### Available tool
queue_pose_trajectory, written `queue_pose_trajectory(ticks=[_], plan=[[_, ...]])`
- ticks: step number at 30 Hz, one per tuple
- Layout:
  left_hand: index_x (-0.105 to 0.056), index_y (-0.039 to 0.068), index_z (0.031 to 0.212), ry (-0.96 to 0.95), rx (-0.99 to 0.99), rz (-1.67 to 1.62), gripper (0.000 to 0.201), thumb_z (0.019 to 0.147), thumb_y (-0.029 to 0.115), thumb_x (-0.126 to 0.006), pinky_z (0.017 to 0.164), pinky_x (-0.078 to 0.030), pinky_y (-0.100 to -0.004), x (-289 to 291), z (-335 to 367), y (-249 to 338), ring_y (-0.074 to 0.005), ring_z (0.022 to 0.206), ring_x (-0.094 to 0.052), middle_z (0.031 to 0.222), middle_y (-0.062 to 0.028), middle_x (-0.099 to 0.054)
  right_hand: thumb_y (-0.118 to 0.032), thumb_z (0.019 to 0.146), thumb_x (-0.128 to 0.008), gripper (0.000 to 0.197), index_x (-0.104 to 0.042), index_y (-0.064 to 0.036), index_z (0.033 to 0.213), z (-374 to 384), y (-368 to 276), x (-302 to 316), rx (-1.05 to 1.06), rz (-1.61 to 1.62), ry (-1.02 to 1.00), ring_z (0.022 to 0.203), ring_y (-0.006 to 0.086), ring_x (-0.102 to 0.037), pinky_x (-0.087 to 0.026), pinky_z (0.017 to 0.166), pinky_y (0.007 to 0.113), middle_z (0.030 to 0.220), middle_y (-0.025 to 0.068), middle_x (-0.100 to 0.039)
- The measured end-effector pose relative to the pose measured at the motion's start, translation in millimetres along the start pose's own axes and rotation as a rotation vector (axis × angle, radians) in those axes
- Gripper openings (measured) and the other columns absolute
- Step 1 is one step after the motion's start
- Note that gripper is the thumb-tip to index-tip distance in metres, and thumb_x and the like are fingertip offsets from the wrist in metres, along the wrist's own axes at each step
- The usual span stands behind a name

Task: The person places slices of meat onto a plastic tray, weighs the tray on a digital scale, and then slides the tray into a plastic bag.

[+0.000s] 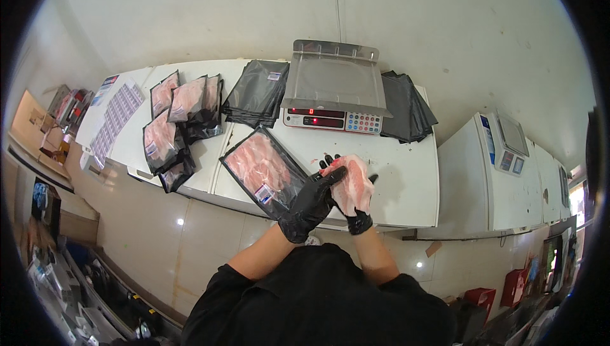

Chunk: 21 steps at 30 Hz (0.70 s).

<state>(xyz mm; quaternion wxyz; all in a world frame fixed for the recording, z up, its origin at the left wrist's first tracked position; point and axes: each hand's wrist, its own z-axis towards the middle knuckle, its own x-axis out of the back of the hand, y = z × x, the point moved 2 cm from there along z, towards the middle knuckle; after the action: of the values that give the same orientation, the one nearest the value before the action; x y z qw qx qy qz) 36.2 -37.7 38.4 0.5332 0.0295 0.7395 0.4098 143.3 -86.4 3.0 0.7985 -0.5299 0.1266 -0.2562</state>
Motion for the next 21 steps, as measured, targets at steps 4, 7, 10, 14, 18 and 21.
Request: queue_pose_trajectory(ticks=[4,7,10,14,18,21], plan=[[-0.067,0.001,0.115,0.158,-0.139,0.233,0.023,0.096,0.013,-0.064,0.078,-0.051,-0.0243,-5.7,2.6,17.2,-0.01,0.089,-0.064,0.099,-0.0015,-0.069,-0.021,0.105,-0.044,0.036,-0.043,0.0015,0.134,-44.2,47.9,-0.9,-0.116,0.397,0.069,0.119,0.0195,-0.055,-0.044,0.104,0.04,0.134,0.0145,-0.051],[-0.07,-0.002,0.112,0.291,-0.242,0.579,0.023,0.094,0.012,-0.066,0.078,-0.051,-0.0245,18.2,-5.7,22.8,-0.008,0.089,-0.062,0.099,-0.003,-0.07,-0.017,0.106,-0.043,0.041,-0.038,0.0009,0.142,-46.6,31.1,-10.7,-0.185,0.447,-0.051,0.126,0.0178,-0.05,-0.042,0.107,0.034,0.141,0.0119,-0.049],[-0.069,-0.003,0.113,0.245,-0.322,0.607,0.024,0.092,0.008,-0.068,0.081,-0.051,-0.0252,28.8,-7.7,27.2,-0.0081,0.089,-0.062,0.1,-0.0035,-0.071,-0.015,0.106,-0.041,0.04,-0.038,0.0009,0.143,-52.1,26.5,-20.4,-0.274,0.573,-0.043,0.128,0.0175,-0.048,-0.04,0.109,0.03,0.141,0.0106,-0.049],[-0.066,-0.002,0.118,0.279,-0.429,0.638,0.027,0.092,0.007,-0.068,0.083,-0.051,-0.0255,31.6,-3.5,35.9,-0.0085,0.092,-0.062,0.102,-0.0028,-0.07,-0.018,0.104,-0.046,0.044,-0.039,-0.0026,0.145,-53.5,33.2,-18.9,-0.407,0.604,-0.051,0.13,0.0232,-0.048,-0.042,0.11,0.039,0.142,0.0133,-0.049],[-0.065,-0.002,0.118,0.292,-0.303,0.505,0.028,0.096,0.015,-0.065,0.082,-0.051,-0.0261,43.9,-7.2,34.0,-0.0084,0.093,-0.061,0.102,-0.0031,-0.069,-0.022,0.1,-0.053,0.037,-0.051,-0.0067,0.134,-40.4,-1.2,-22.6,-0.793,1.425,0.095,0.088,0.0179,-0.064,-0.058,0.077,0.034,0.109,0.0109,-0.063],[-0.066,-0.003,0.115,0.276,-0.243,0.609,0.028,0.097,0.018,-0.064,0.08,-0.051,-0.027,39.6,-8.1,37.6,-0.0089,0.09,-0.061,0.1,-0.0034,-0.069,-0.023,0.1,-0.052,0.035,-0.052,-0.0073,0.132,-27.7,-16.8,-21.1,-0.802,1.307,0.16,0.083,0.0178,-0.064,-0.058,0.074,0.033,0.106,0.0098,-0.063]])
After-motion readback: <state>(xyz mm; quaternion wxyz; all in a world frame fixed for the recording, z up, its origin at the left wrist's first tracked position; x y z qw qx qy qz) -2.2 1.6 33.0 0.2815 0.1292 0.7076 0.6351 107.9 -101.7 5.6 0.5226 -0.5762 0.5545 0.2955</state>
